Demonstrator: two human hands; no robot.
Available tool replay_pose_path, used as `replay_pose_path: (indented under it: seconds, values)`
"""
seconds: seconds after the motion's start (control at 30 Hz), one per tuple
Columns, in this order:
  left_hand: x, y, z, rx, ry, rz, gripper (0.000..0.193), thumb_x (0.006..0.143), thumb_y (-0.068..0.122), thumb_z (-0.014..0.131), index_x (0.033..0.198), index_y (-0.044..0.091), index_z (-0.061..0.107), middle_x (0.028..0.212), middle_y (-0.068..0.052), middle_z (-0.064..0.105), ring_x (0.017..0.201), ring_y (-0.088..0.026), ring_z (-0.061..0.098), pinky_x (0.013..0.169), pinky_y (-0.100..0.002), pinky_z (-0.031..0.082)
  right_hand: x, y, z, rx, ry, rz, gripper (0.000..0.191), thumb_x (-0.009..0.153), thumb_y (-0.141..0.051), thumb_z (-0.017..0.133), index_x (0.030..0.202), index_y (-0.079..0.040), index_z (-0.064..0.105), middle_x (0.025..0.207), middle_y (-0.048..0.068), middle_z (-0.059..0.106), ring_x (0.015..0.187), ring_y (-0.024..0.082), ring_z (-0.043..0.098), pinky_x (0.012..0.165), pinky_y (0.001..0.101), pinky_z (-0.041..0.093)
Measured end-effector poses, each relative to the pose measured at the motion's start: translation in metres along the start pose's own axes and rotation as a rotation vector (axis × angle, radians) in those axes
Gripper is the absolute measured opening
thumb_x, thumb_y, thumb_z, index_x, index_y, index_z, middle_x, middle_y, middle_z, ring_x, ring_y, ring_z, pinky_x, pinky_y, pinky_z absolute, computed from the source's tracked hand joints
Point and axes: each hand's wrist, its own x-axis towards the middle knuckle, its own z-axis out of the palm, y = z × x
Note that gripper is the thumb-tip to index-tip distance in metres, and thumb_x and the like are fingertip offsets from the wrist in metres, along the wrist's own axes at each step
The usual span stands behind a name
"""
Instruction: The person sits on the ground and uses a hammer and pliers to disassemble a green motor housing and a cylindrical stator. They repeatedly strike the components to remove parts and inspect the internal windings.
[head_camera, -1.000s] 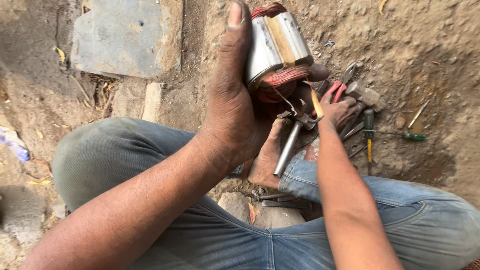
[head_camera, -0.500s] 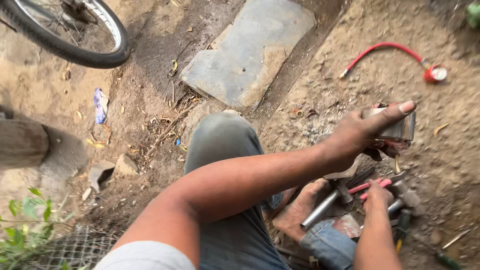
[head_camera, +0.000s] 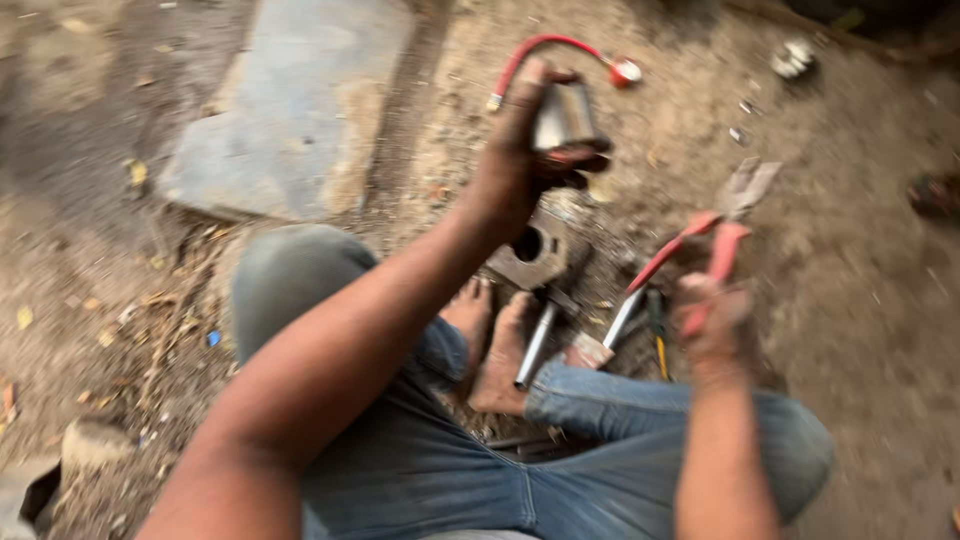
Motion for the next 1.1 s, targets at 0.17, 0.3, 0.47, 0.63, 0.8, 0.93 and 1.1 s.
replay_pose_path:
  seconds: [0.17,0.3,0.47,0.63,0.8,0.93,1.1]
  values:
    - [-0.021,0.017,0.014,0.038,-0.050,-0.019,0.078,0.088,0.072,0.059,0.136,0.011,0.049,0.104,-0.024,0.075,0.088,-0.032,0.079,0.073,-0.040,0.062,-0.067,0.037,0.065,0.087,-0.380,0.121,0.061,0.081,0.005,0.056,0.142,0.000,0.056,0.130,0.017,0.069,0.131,0.029,0.064,0.117,0.0453,0.050]
    - [-0.020,0.013,0.013,0.249,-0.010,0.000,0.077,0.090,0.073,0.060,0.123,0.004,0.061,0.098,-0.017,0.074,0.088,-0.025,0.078,0.080,-0.038,0.066,-0.064,0.043,0.089,-0.231,-0.423,0.119,0.065,0.086,-0.003,0.066,0.149,-0.004,0.052,0.130,0.013,0.067,0.119,0.027,0.063,0.108,0.0421,0.052]
    - [-0.017,0.004,-0.001,0.345,0.060,0.076,0.077,0.089,0.073,0.063,0.110,-0.001,0.065,0.092,-0.011,0.070,0.084,-0.019,0.075,0.079,-0.035,0.065,-0.060,0.041,0.091,-0.275,-0.508,-0.003,0.062,0.088,-0.010,0.068,0.147,-0.001,0.053,0.136,0.010,0.067,0.127,0.020,0.064,0.112,0.0349,0.050]
    - [-0.015,-0.009,-0.005,0.374,0.063,0.010,0.076,0.083,0.068,0.066,0.119,0.001,0.061,0.099,-0.009,0.067,0.088,-0.018,0.075,0.080,-0.036,0.067,-0.052,0.045,0.084,-0.354,-0.451,0.091,0.057,0.090,-0.018,0.067,0.143,0.000,0.060,0.118,0.009,0.072,0.106,0.016,0.067,0.095,0.0327,0.056]
    - [-0.008,-0.025,-0.002,0.505,0.047,-0.061,0.090,0.083,0.067,0.070,0.133,-0.004,0.049,0.106,-0.016,0.067,0.095,-0.024,0.076,0.082,-0.040,0.070,-0.051,0.046,0.079,-0.277,-0.426,0.133,0.054,0.091,-0.018,0.069,0.140,0.001,0.061,0.106,0.007,0.070,0.092,0.013,0.065,0.083,0.0302,0.054]
    - [-0.006,-0.021,-0.003,0.484,-0.035,-0.105,0.105,0.080,0.062,0.079,0.144,-0.003,0.026,0.115,-0.020,0.068,0.107,-0.027,0.076,0.092,-0.042,0.068,-0.065,0.044,0.082,-0.065,-0.453,0.175,0.039,0.087,-0.014,0.070,0.121,0.003,0.065,0.098,0.008,0.066,0.083,0.016,0.061,0.074,0.0319,0.051]
    - [-0.008,-0.009,-0.004,0.206,-0.478,-0.052,0.089,0.092,0.052,0.081,0.147,0.000,0.035,0.123,-0.022,0.070,0.110,-0.033,0.076,0.098,-0.047,0.067,-0.084,0.030,0.084,0.312,-0.562,0.316,0.030,0.080,-0.012,0.070,0.106,0.004,0.064,0.086,0.010,0.058,0.074,0.021,0.060,0.068,0.0356,0.052]
